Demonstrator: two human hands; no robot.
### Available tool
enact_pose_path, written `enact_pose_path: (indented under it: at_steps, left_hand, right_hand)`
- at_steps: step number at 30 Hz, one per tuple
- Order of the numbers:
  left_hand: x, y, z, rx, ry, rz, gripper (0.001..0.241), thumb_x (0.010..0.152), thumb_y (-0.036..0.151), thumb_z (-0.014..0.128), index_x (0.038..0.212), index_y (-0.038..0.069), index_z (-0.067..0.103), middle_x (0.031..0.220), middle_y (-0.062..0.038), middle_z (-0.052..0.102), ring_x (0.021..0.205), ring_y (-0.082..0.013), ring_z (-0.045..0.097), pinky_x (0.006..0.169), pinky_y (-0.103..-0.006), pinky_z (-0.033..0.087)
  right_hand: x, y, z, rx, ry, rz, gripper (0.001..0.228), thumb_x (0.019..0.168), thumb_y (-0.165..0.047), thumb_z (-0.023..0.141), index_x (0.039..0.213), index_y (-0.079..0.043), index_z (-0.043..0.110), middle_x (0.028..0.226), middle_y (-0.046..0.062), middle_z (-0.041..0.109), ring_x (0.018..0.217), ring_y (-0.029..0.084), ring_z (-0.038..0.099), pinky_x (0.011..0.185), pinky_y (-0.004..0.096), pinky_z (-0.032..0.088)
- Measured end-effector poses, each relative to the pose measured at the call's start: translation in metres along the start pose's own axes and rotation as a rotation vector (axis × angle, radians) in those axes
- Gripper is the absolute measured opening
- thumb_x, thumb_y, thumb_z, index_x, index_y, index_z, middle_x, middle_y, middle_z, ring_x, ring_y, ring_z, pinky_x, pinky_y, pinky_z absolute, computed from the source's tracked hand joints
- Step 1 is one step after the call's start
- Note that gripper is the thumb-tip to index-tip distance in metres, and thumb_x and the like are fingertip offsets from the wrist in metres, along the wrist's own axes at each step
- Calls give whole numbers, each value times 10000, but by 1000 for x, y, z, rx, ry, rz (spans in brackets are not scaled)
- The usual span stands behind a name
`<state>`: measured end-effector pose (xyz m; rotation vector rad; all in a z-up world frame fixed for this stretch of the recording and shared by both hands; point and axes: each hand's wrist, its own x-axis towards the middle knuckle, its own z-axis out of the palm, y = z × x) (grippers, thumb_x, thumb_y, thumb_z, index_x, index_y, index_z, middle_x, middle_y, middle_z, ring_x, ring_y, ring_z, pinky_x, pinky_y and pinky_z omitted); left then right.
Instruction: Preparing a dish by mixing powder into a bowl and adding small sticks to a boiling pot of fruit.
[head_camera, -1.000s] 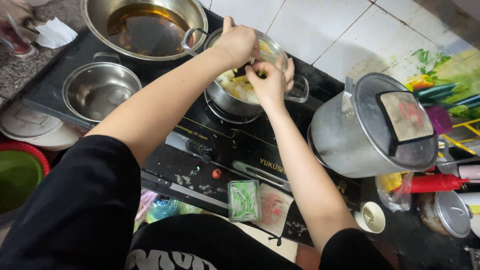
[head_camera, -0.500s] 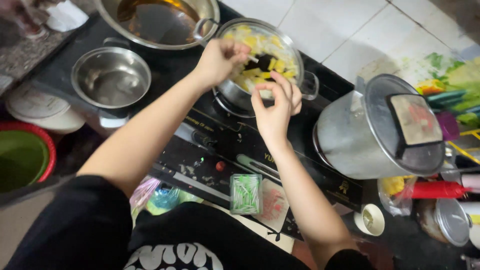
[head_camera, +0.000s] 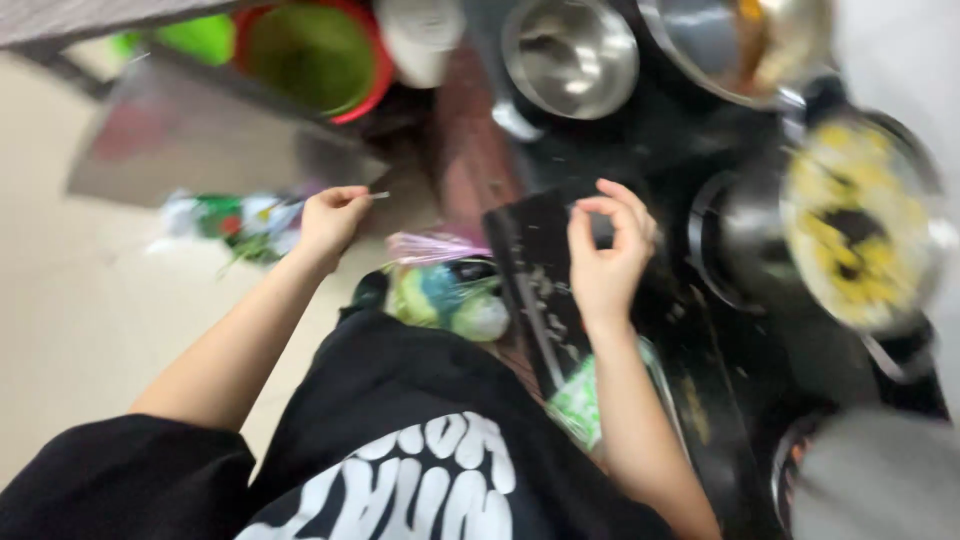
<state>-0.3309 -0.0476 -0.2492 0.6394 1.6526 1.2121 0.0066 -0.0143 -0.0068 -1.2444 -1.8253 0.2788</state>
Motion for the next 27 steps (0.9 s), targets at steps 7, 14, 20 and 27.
enact_pose_path:
  at_steps: [7,14,20,27]
  left_hand:
    - [-5,-125,-151,48,586,-86,197,835,92,780,999,3,716,881,-37,718,771,-117,653,702,-276,535]
    - [1,-97,-173,216,581,-178,329,771,30,748,1092,97,760,956,-55,768,858,-153,704,879,-335,421]
    - [32,-139,-163,258,546,-189,316,832,42,681,1130,113,761,1024,-57,771,925,-162,701,921,-357,397]
    - [36,-80,-21,200,141,172,160,939,86,684,1073,38,758,971,-71,782,874,-138,718,820,-291,557]
  right_hand:
    - [5,-28,57,117,-211,-76,113,917,-15,765,973,-83,694,1192,80,728,1152,262,665,1051,381,484]
    - [16,-43,83,36,-304,-111,86,928,-52,761,969,-88,694,1171,48,746,1140,249,670,1030,385,462]
    - [12,-40,71,-20,-266,-50,86,919,-57,767,958,-90,698,1146,42,754,1105,241,681,999,382,465]
    - [-19,3,3,-154,-31,110,96,923,-36,765,982,-76,700,1117,60,759,1069,243,699,983,377,514]
